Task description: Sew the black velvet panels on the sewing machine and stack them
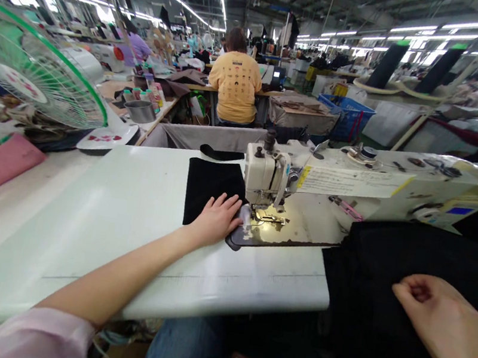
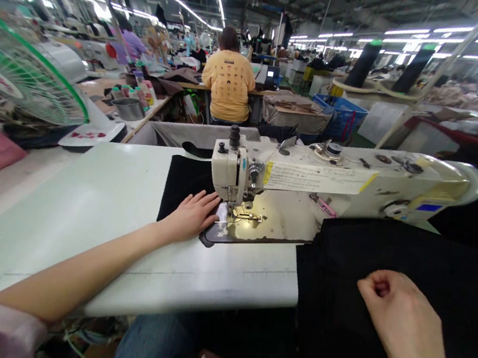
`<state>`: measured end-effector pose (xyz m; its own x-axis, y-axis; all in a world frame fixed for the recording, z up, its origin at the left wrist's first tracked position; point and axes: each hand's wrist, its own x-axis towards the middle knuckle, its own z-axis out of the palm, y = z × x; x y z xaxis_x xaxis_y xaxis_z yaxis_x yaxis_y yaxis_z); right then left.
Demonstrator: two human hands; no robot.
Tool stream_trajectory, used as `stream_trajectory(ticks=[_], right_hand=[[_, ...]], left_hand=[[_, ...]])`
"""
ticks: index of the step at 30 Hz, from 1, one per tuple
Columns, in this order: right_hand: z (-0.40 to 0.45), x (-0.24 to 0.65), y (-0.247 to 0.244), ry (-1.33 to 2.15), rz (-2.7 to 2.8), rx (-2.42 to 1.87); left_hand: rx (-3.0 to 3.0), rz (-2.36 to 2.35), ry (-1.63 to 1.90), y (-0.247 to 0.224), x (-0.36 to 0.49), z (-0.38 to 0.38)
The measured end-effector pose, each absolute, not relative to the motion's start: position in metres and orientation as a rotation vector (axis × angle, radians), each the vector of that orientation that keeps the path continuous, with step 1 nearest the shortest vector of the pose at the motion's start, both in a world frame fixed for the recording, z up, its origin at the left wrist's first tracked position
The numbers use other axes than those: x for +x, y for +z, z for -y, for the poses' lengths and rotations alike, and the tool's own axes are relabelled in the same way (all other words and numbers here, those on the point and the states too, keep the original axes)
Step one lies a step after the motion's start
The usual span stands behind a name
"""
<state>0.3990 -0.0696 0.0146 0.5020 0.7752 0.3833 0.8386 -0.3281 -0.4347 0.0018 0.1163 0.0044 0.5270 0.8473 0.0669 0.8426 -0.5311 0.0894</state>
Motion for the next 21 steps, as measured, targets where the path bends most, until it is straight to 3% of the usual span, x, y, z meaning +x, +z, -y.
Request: stream_trajectory(ticks=[4, 7, 11, 15, 17, 21], right_hand=[[0.078, 0.395, 0.036, -0.108, 1.033, -2.149], [0.089, 0.370, 0.052, 0.074, 1.012, -1.961], [0.086, 0.296, 0.064, 0.827, 1.334, -1.575], [0.062, 0.235, 0.065, 1.363, 1.209, -1.219], [0.056, 0.224, 0.064, 1.355, 1.132, -1.126], [0.071, 0.207, 0.058, 0.950, 1.306, -1.033]], left_hand=[[2.672, -1.625, 0.224, 0.016, -0.008, -0.120], [2.728, -1.178, 0.344, 0.029, 0.000, -0.085], [2.535, -0.434, 0.566, 0.047, 0.029, -0.021], [2.199, -0.355, 0.887, 0.057, 0.049, -0.004], [2.035, -0.573, 1.068, 0.062, 0.049, -0.015], [2.072, -0.997, 1.163, 0.080, 0.036, -0.037]])
